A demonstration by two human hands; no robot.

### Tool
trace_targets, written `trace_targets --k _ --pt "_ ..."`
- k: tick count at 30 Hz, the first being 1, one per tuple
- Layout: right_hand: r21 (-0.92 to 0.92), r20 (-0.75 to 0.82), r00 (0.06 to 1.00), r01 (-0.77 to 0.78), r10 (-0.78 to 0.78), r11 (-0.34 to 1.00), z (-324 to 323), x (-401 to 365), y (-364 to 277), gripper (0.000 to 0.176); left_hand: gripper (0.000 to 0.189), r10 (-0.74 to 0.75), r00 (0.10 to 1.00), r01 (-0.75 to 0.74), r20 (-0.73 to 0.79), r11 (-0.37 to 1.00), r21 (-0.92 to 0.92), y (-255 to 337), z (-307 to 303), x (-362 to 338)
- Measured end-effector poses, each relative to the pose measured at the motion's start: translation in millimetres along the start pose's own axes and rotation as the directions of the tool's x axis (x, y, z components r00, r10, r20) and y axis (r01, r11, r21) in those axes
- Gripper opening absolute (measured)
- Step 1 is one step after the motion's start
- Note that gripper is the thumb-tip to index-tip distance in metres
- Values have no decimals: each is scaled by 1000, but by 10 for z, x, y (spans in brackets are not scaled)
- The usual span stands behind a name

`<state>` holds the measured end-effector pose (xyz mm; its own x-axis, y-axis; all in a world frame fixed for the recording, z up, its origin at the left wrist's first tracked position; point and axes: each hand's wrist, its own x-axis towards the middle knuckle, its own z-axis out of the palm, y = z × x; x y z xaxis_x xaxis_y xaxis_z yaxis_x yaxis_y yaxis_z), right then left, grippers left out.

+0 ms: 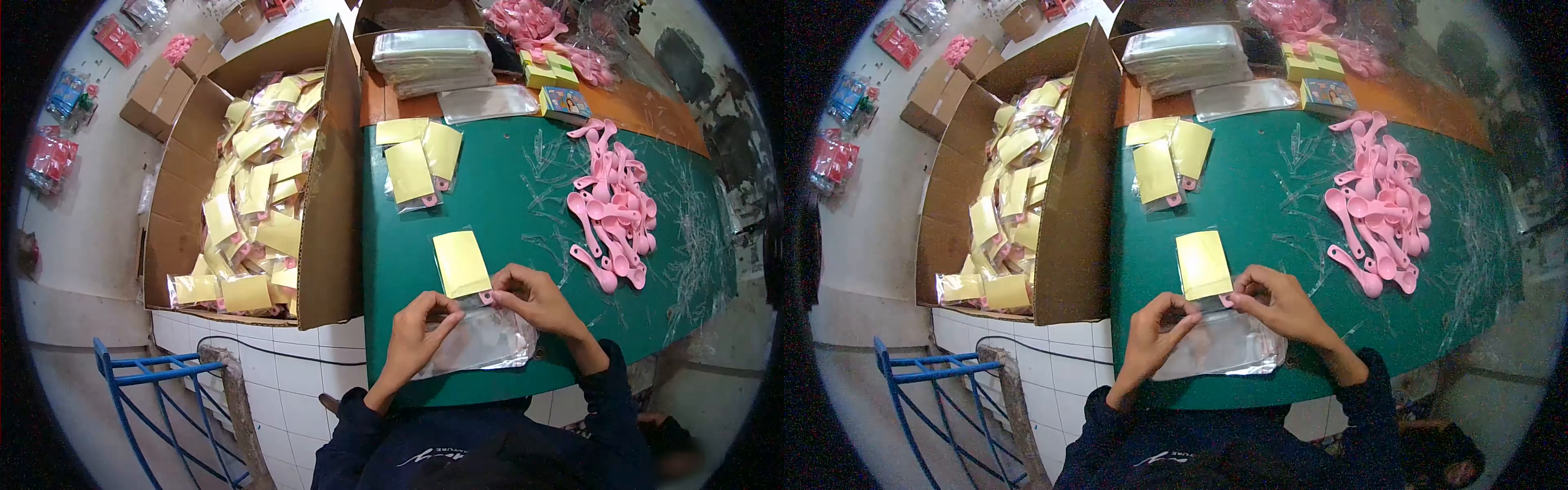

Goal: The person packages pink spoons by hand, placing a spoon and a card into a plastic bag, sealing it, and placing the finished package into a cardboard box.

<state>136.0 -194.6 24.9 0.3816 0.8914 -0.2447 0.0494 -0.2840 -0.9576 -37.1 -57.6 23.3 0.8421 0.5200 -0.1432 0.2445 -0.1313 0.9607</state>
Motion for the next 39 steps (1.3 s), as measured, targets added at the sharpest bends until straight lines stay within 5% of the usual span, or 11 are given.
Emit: trace_targets --k 6,9,12,22,27,31,34,37,39 --pt "161 -86 996 -13 27 987 76 33 18 14 16 -24 998 27 -61 998 55 84 15 39" --pt "196 -141 990 4 24 981 106 40 -4 14 18 -126 991 118 -53 984 -135 51 51 46" --pt "150 -166 986 10 15 989 116 34 -53 15 20 -92 985 57 -148 973 -224 49 101 39" --pt "-121 -139 987 63 -80 991 86 -5 -127 29 38 -6 999 3 -45 998 -67 41 44 31" --pt "-638 -321 876 81 -360 766 -440 -150 -205 22 47 111 992 -117 -57 988 -101 347 -175 192" --pt "-866 -378 847 -180 -374 467 -783 -337 -47 22 49 238 959 -246 -152 969 -37 455 -461 685" --pt "-907 -377 855 -262 -358 330 -811 -353 48 25 43 507 828 -316 -240 775 547 309 -492 874" --pt "-891 -409 838 -281 -362 357 -818 -351 84 26 22 382 921 -387 78 872 301 279 -247 603" --pt "-848 -495 788 -345 -367 403 -856 -305 123 25 22 355 883 -441 306 852 282 181 -9 414"
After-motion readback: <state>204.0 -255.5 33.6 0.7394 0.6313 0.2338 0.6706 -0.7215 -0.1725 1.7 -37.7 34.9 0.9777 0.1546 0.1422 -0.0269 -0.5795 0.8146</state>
